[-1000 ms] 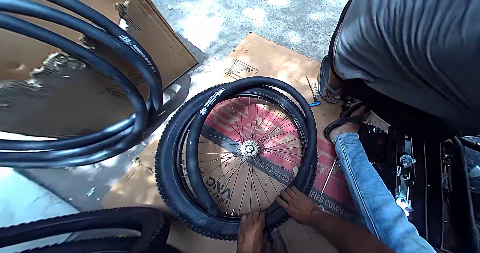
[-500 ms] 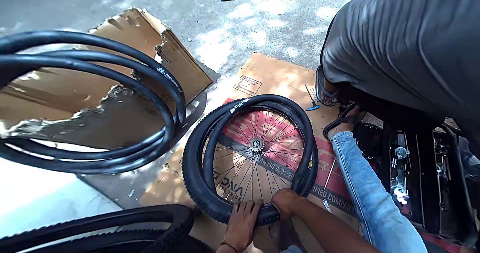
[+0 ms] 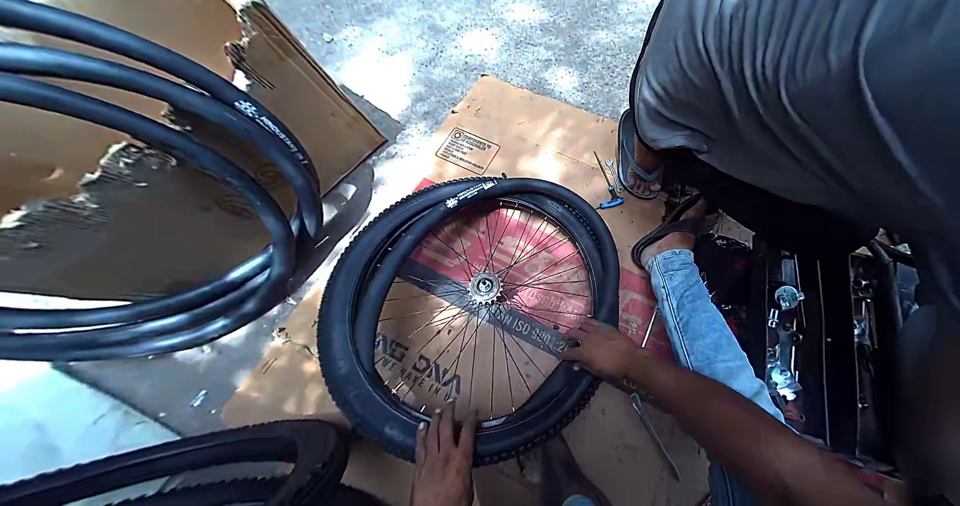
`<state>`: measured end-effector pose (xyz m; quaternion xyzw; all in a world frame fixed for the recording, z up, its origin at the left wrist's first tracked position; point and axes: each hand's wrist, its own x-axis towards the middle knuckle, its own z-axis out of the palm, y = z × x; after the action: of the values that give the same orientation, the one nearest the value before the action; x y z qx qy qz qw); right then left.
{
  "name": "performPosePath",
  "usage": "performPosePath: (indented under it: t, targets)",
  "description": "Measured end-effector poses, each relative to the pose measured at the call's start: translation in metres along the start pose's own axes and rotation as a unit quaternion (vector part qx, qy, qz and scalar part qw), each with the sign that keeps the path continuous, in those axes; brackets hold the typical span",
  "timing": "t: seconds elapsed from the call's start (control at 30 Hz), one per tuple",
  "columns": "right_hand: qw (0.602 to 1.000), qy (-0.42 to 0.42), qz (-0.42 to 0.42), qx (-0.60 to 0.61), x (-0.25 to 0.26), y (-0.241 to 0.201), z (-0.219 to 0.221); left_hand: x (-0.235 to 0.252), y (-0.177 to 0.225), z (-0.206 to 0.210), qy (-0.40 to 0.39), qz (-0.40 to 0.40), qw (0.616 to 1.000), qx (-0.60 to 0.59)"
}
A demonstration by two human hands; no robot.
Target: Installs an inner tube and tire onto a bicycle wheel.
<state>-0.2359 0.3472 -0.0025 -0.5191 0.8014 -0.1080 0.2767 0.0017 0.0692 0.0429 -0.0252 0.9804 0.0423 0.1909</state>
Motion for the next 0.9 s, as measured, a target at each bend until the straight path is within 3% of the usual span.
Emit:
performPosePath:
  t: [0.07, 0.13, 0.27, 0.47, 0.57, 0.67, 0.77, 0.9]
  targets:
    - [0.999, -0.026, -0.023, -0.007, 0.008, 0.002, 0.007, 0.005, 0.021, -0.011, -0.037, 0.049, 0.998, -0.033]
    - [1.000, -0.026, 0.005, 0.005, 0.012, -0.015, 0.028, 0.009, 0.045, -0.002, -0.049, 0.084, 0.993, -0.070]
    - [0.992, 0.077, 0.089, 0.036, 0.002, -0.035, 0.072, 0.020, 0.055, 0.038, -0.047, 0.071, 0.995, -0.054]
    - [0.991, 0.126, -0.023, -0.037, 0.048, -0.024, 0.036, 0.036, 0.066, 0.035, -0.031, 0.025, 0.999, -0.028]
    - [0.996, 0.076, -0.036, 0.006, 0.053, -0.028, 0.045, 0.027, 0.067, 0.036, -0.046, 0.006, 0.998, -0.043]
    - [0.996, -0.004, -0.046, 0.072, 0.010, -0.027, 0.069, 0.023, 0.058, 0.036, -0.074, 0.014, 0.996, -0.047]
    - [0.997, -0.049, -0.040, 0.042, -0.008, -0.040, 0.079, 0.027, 0.055, 0.036, -0.108, 0.023, 0.993, -0.026]
    - [0.997, -0.074, -0.023, -0.017, 0.014, -0.064, 0.074, 0.029, 0.051, 0.019, -0.168, -0.016, 0.986, -0.002]
